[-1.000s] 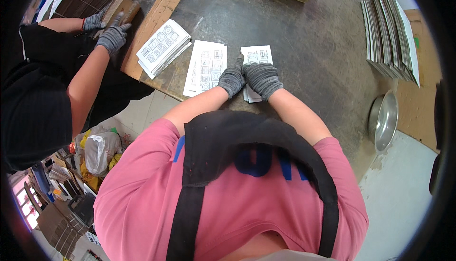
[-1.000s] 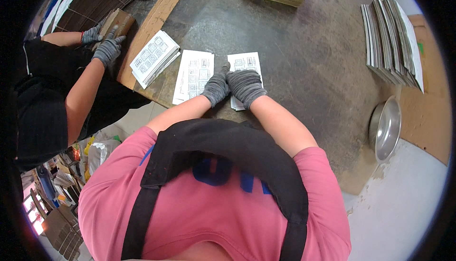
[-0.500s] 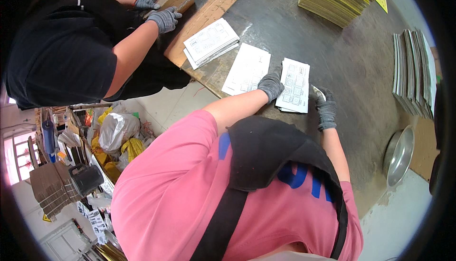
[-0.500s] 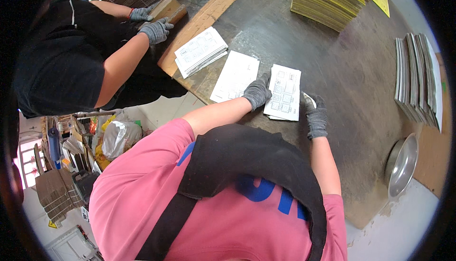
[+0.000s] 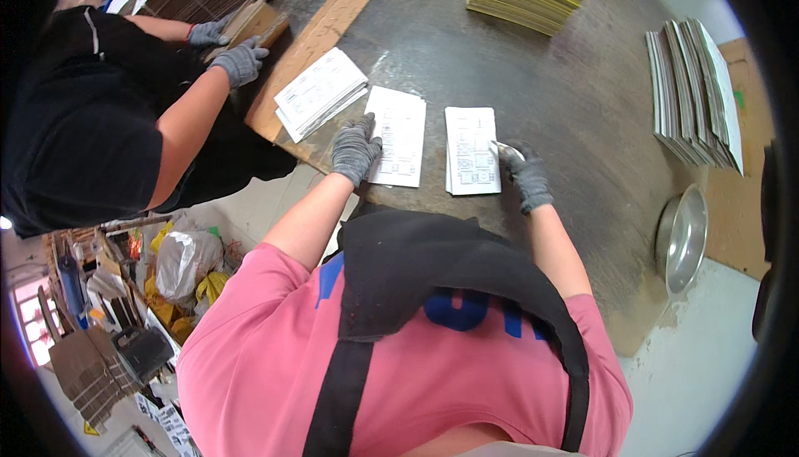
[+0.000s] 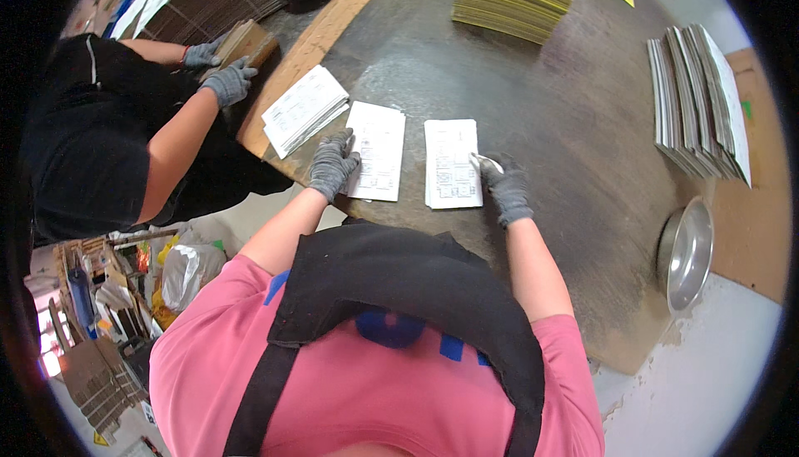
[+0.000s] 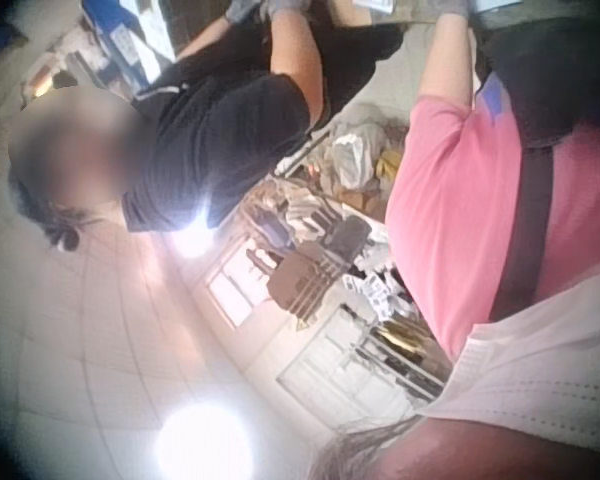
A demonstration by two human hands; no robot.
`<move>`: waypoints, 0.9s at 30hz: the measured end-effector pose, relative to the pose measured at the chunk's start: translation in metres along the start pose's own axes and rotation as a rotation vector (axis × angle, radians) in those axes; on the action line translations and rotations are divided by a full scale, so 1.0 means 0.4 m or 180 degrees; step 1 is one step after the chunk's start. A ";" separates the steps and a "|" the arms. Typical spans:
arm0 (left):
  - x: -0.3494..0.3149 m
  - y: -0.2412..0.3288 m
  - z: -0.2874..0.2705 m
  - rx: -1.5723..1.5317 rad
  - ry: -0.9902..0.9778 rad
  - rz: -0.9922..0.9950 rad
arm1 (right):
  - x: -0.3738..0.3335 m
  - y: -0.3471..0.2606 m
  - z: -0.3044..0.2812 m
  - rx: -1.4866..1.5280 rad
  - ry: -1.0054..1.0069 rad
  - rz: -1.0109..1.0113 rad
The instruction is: The person separates a stack of printed paper sheets into smaller piles on a work table, then briefly handles a pot of food items before resuming paper separation. The person uses gloved hands to move and stack the sheets.
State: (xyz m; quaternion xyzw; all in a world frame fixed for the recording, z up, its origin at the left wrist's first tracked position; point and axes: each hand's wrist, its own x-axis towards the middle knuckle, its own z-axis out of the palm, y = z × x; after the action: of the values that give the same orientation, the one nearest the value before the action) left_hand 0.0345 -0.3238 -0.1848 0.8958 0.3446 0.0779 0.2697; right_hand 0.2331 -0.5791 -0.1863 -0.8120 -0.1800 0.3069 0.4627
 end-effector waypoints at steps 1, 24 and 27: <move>0.003 0.018 0.009 -0.0205 -0.0069 -0.0055 | 0.014 -0.008 0.005 -0.0300 -0.0099 0.0096; 0.038 0.216 0.181 -0.0877 -0.1339 -0.0029 | 0.105 -0.171 0.068 -0.3193 -0.0914 -0.0752; 0.039 0.210 0.188 -0.0837 -0.1322 0.0006 | 0.104 -0.129 0.030 -0.1190 -0.0085 -0.0234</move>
State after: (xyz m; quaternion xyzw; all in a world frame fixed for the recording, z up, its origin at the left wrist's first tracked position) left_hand 0.1190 -0.3976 -0.2040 0.8501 0.2678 -0.0635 0.4489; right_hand 0.2558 -0.5213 -0.1602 -0.8726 -0.2695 0.2617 0.3122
